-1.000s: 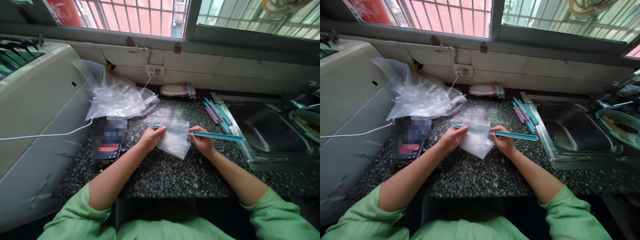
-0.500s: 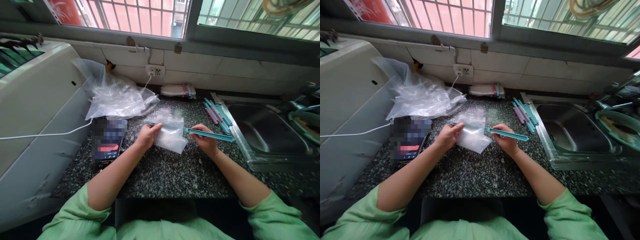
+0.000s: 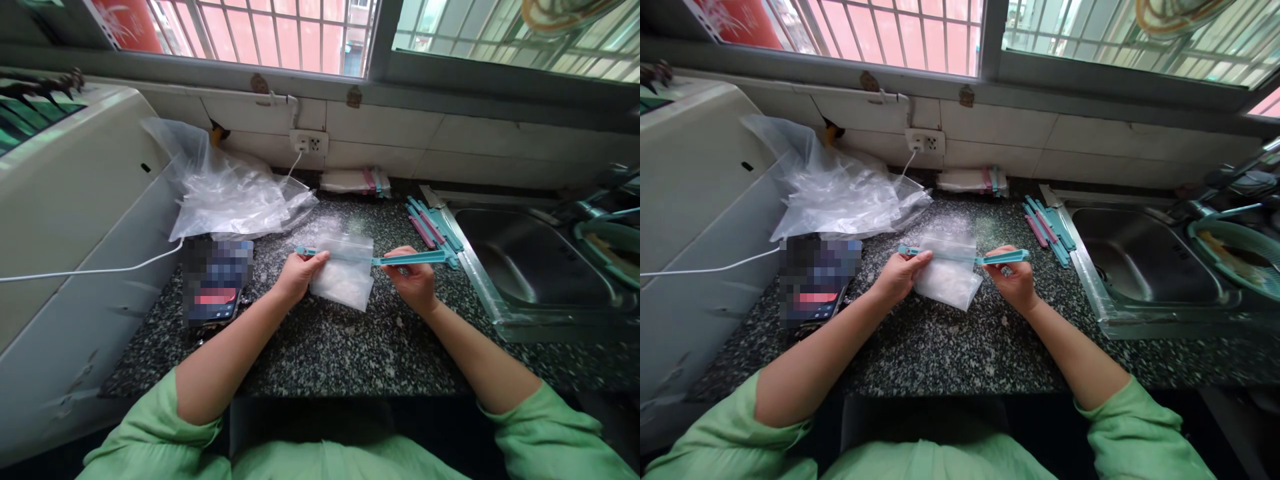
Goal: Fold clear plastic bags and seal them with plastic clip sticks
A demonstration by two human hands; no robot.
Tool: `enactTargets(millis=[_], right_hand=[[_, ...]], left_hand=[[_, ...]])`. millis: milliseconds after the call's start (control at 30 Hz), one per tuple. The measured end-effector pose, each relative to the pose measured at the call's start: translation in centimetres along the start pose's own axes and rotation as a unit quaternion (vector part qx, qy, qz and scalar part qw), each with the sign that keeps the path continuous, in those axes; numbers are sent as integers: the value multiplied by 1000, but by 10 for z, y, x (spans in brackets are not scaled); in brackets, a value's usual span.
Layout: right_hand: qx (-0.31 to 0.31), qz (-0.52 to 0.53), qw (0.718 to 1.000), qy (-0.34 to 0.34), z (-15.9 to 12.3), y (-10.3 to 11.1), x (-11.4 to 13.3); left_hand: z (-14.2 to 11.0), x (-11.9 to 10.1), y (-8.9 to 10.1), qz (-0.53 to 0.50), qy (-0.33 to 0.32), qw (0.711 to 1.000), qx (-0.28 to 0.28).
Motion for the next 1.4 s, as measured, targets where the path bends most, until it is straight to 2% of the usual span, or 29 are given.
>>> enactTargets(millis=[200, 633, 933, 1167, 1400], right_hand=[[15, -21, 999, -23, -2, 0, 0], [68, -4, 997, 36, 1, 0, 4], [83, -14, 996, -4, 1, -1, 3], [104, -6, 994, -42, -3, -4, 1], [99, -13, 994, -39, -4, -6, 1]], left_hand=[[-2, 5, -1, 19, 0, 1000, -2], [-5, 8, -1, 22, -8, 1000, 11], [-6, 6, -4, 6, 7, 1000, 20], [-4, 8, -2, 39, -22, 999, 22], [-8, 3, -5, 79, -36, 996, 31]])
Point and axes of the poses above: each hand's wrist, its own z-axis towards the middle knuckle, its own y-axis out of the back of the hand, x = y × z, the point moved 1 cm from there along z, towards the middle knuckle, and after that the axes turned 3 degrees about -x, right-handed, at the moved point
